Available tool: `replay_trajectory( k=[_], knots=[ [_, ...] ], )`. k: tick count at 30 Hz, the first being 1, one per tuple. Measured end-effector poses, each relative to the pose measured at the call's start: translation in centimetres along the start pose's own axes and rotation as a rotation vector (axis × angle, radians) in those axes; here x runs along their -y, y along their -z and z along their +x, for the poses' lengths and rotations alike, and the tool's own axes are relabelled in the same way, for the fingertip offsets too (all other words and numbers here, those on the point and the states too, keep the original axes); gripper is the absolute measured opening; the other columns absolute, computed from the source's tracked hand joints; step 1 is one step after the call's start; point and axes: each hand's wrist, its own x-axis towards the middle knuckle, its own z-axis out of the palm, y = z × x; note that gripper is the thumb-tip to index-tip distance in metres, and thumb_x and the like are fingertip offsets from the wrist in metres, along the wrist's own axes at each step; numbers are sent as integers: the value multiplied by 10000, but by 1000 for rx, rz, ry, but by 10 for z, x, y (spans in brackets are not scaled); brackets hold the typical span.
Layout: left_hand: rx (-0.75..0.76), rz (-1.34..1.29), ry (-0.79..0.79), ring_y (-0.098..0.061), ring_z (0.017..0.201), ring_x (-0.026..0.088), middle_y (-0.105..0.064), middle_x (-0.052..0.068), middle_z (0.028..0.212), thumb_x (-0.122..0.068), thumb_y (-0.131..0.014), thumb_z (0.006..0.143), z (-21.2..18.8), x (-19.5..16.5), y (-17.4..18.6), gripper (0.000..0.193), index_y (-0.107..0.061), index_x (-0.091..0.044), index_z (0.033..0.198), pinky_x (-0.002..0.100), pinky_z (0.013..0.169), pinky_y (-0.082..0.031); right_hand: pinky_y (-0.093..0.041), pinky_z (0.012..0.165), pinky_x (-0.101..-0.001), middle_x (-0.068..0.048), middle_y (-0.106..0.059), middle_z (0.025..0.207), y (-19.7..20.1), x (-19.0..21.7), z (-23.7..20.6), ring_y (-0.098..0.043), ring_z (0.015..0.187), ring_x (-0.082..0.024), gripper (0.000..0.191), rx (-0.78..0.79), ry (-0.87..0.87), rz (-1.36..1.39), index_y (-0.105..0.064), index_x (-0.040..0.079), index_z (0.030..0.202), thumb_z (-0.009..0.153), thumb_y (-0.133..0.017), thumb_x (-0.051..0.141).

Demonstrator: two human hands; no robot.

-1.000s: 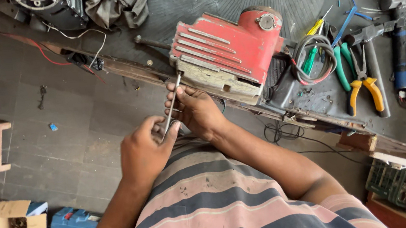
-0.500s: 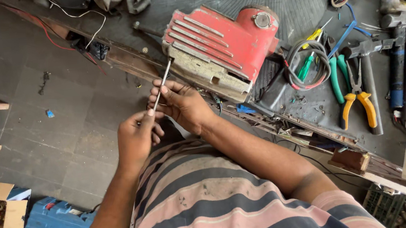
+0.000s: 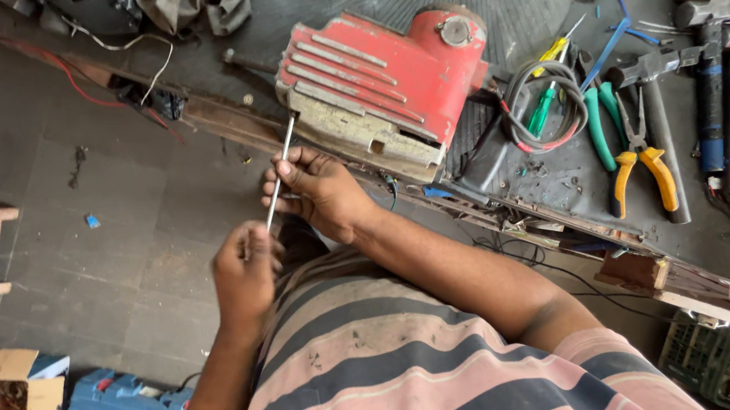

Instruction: The person uses an L-shaped hex key to loosen and tighten bolts on the housing of a red power tool clamped at the edge of a workbench. They reposition the tool, work on bolts from different sides, then lift and reattach the black handle assembly before setting the tool back down.

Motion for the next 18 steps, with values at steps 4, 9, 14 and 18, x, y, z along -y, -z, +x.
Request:
replay_trajectory(
  k=[4, 9, 14, 18],
  knots=[
    [-68, 712, -345, -610, 624, 310, -627, 118, 782, -412, -507, 1156, -2, 4, 1, 460, -634, -51, 902, 366, 593, -419, -628, 864, -341, -78, -676, 1033, -2, -2, 4, -706, 964, -200, 138, 11, -1, 4, -579, 60, 1126, 1033, -630, 149],
    [145, -660, 660, -482, 440, 142, -598, 72, 596, -484, -551, 1086, 8, 6, -3, 551, -701, 5, 880, 275, 422, -367, -610, 780, -321, -81, -691, 977, -8, 2, 5, -722, 907, -210, 158, -69, -16, -80, -576, 70, 1088, 1003, -668, 167],
    [-52, 593, -380, -602, 601, 185, -634, 84, 770, -464, -539, 1108, -1, -4, 11, 490, -655, 0, 999, 292, 558, -458, -638, 803, -340, -75, -682, 956, -15, 5, 6, -709, 901, -181, 166, -93, 29, -99, -576, 62, 1078, 1000, -685, 160],
    [-47, -335, 227, -579, 525, 168, -608, 63, 684, -403, -594, 1132, 20, 4, 5, 435, -646, -39, 900, 292, 503, -448, -641, 810, -334, -73, -682, 970, -14, 5, 7, -709, 919, -173, 164, -62, 23, -68, -583, 52, 1086, 1007, -666, 170]
  ],
)
